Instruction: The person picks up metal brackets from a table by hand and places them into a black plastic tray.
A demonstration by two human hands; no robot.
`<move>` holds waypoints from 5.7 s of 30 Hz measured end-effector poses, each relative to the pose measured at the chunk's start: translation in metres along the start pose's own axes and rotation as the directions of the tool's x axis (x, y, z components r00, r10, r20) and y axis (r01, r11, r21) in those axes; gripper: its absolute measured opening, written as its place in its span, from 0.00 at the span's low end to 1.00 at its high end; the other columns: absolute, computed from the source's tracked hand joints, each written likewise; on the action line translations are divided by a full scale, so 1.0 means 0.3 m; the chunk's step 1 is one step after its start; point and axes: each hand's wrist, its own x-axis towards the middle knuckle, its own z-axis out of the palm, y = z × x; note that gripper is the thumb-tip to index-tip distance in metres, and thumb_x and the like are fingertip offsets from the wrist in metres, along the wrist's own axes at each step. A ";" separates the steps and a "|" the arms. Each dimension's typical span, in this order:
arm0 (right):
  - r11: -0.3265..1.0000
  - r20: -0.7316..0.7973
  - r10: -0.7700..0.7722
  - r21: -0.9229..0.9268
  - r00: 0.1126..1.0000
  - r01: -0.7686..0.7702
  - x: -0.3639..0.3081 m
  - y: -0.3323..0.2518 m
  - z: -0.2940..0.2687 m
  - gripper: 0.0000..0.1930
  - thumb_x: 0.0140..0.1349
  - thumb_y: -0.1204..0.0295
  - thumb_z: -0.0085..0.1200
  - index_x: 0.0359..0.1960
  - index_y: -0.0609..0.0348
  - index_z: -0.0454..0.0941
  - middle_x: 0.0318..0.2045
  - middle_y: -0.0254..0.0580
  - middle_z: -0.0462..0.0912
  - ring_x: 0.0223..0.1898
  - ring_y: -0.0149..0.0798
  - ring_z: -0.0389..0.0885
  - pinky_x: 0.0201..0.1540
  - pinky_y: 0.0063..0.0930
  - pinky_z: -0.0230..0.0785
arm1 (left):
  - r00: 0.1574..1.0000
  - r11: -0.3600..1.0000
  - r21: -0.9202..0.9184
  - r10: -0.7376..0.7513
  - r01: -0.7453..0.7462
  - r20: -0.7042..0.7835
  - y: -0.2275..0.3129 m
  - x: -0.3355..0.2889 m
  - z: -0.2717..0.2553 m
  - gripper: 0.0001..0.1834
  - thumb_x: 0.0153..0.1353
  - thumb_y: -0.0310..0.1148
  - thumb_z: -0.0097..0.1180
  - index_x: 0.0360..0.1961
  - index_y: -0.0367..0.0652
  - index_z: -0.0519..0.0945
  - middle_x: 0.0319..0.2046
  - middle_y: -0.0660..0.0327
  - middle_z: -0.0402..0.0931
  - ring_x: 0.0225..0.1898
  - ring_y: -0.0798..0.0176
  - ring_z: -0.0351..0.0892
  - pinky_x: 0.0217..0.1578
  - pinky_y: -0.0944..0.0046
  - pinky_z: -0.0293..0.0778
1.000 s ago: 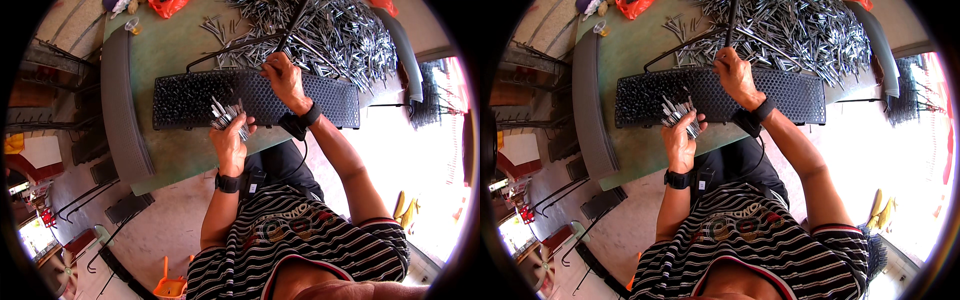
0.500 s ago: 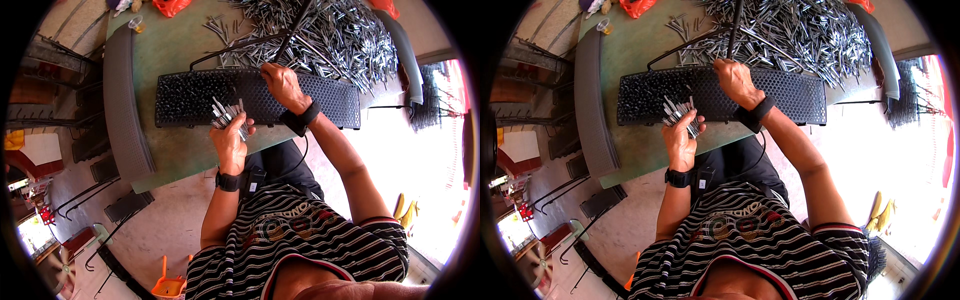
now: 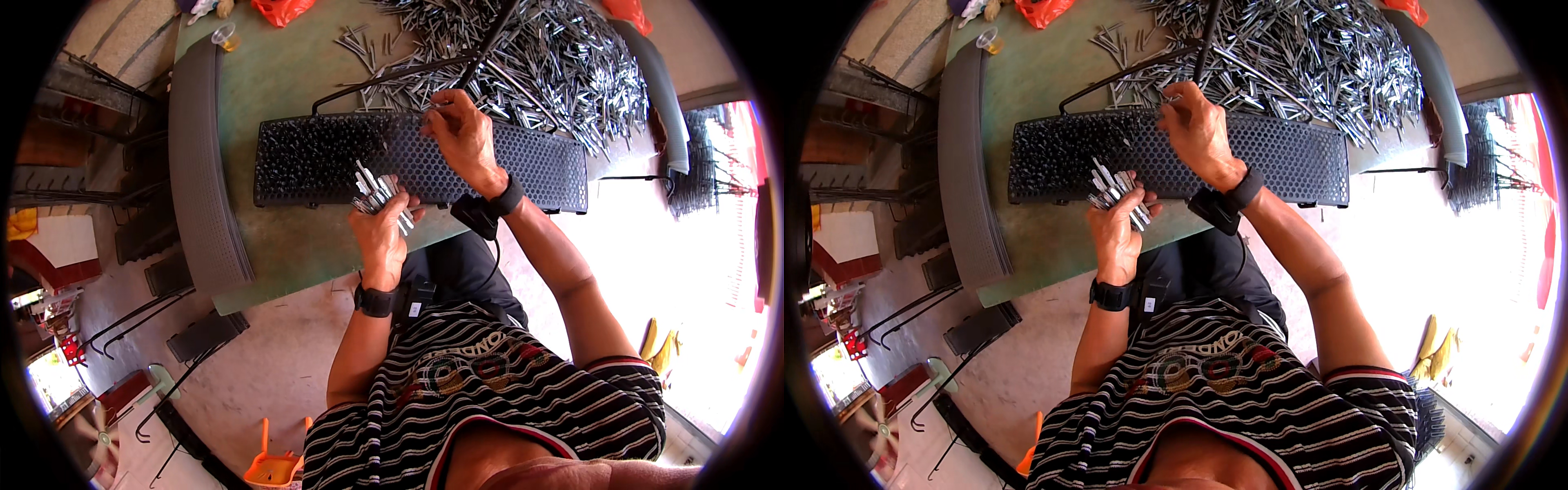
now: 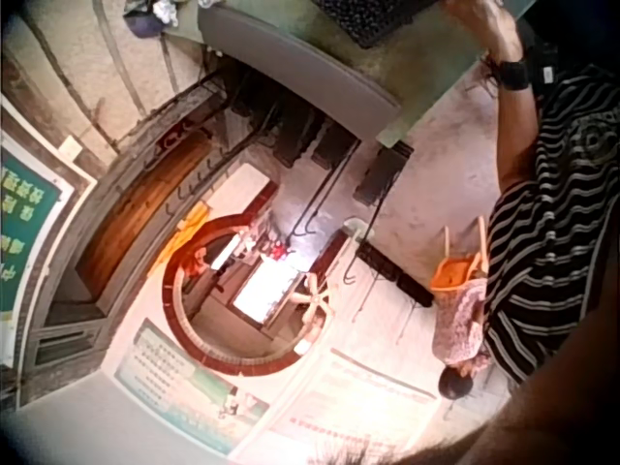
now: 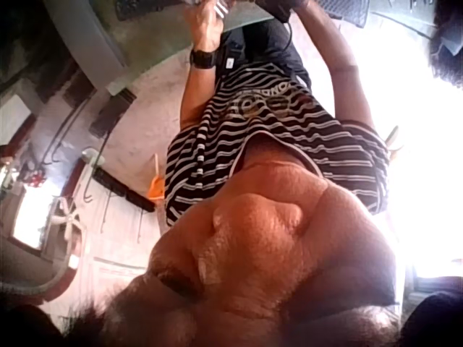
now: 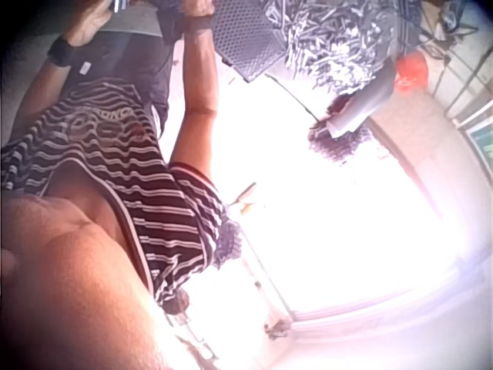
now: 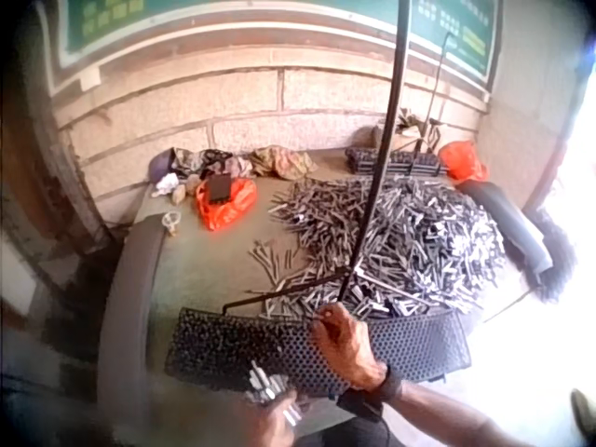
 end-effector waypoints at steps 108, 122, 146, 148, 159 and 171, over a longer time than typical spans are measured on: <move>0.827 0.239 -0.400 -0.321 0.885 0.461 -0.029 0.060 0.086 0.03 0.55 0.77 0.53 0.31 0.62 0.75 0.24 0.47 0.78 0.26 0.53 0.78 0.27 0.38 0.70 | 0.996 0.999 -0.006 0.034 -0.035 -0.086 0.011 0.010 -0.072 0.09 0.52 0.21 0.60 0.35 0.37 0.78 0.26 0.59 0.78 0.19 0.62 0.77 0.15 0.64 0.73; 0.958 0.184 0.137 0.224 0.973 -0.178 -0.076 -0.073 0.092 0.06 0.57 0.79 0.53 0.34 0.68 0.73 0.23 0.44 0.82 0.22 0.29 0.81 0.23 0.22 0.72 | 0.998 0.998 -0.058 0.010 -0.014 -0.065 0.009 0.007 -0.070 0.09 0.51 0.17 0.57 0.36 0.35 0.76 0.27 0.57 0.77 0.21 0.60 0.78 0.19 0.60 0.78; 0.995 0.495 0.071 -0.093 0.866 -0.029 -0.095 -0.043 0.100 0.07 0.52 0.72 0.60 0.26 0.63 0.81 0.19 0.40 0.81 0.20 0.28 0.79 0.23 0.21 0.70 | 0.999 1.000 -0.022 0.018 -0.019 -0.029 0.018 0.001 -0.092 0.10 0.52 0.19 0.57 0.38 0.35 0.77 0.28 0.58 0.77 0.25 0.58 0.80 0.21 0.61 0.78; 0.970 0.407 0.224 -0.003 0.886 -0.244 -0.092 -0.061 0.093 0.07 0.52 0.74 0.58 0.28 0.66 0.78 0.19 0.46 0.81 0.20 0.31 0.79 0.23 0.25 0.70 | 1.000 1.000 -0.020 0.013 -0.014 -0.021 0.013 -0.001 -0.091 0.11 0.52 0.19 0.58 0.38 0.34 0.76 0.29 0.57 0.77 0.25 0.58 0.80 0.21 0.61 0.79; 0.992 0.094 -0.076 0.113 0.993 0.065 -0.097 -0.022 0.172 0.06 0.60 0.80 0.49 0.38 0.63 0.68 0.25 0.44 0.81 0.29 0.35 0.84 0.28 0.22 0.74 | 0.997 0.999 0.026 0.047 -0.046 -0.057 0.015 -0.006 -0.110 0.10 0.53 0.17 0.56 0.38 0.34 0.76 0.29 0.58 0.76 0.22 0.62 0.77 0.19 0.63 0.77; 0.773 0.341 -0.424 -0.347 0.839 0.531 -0.061 -0.042 0.154 0.08 0.46 0.81 0.50 0.30 0.57 0.74 0.28 0.44 0.75 0.32 0.49 0.76 0.29 0.39 0.69 | 0.996 0.999 0.018 0.045 -0.044 -0.076 0.024 -0.007 -0.121 0.07 0.52 0.20 0.59 0.33 0.35 0.76 0.28 0.58 0.77 0.22 0.60 0.79 0.17 0.64 0.74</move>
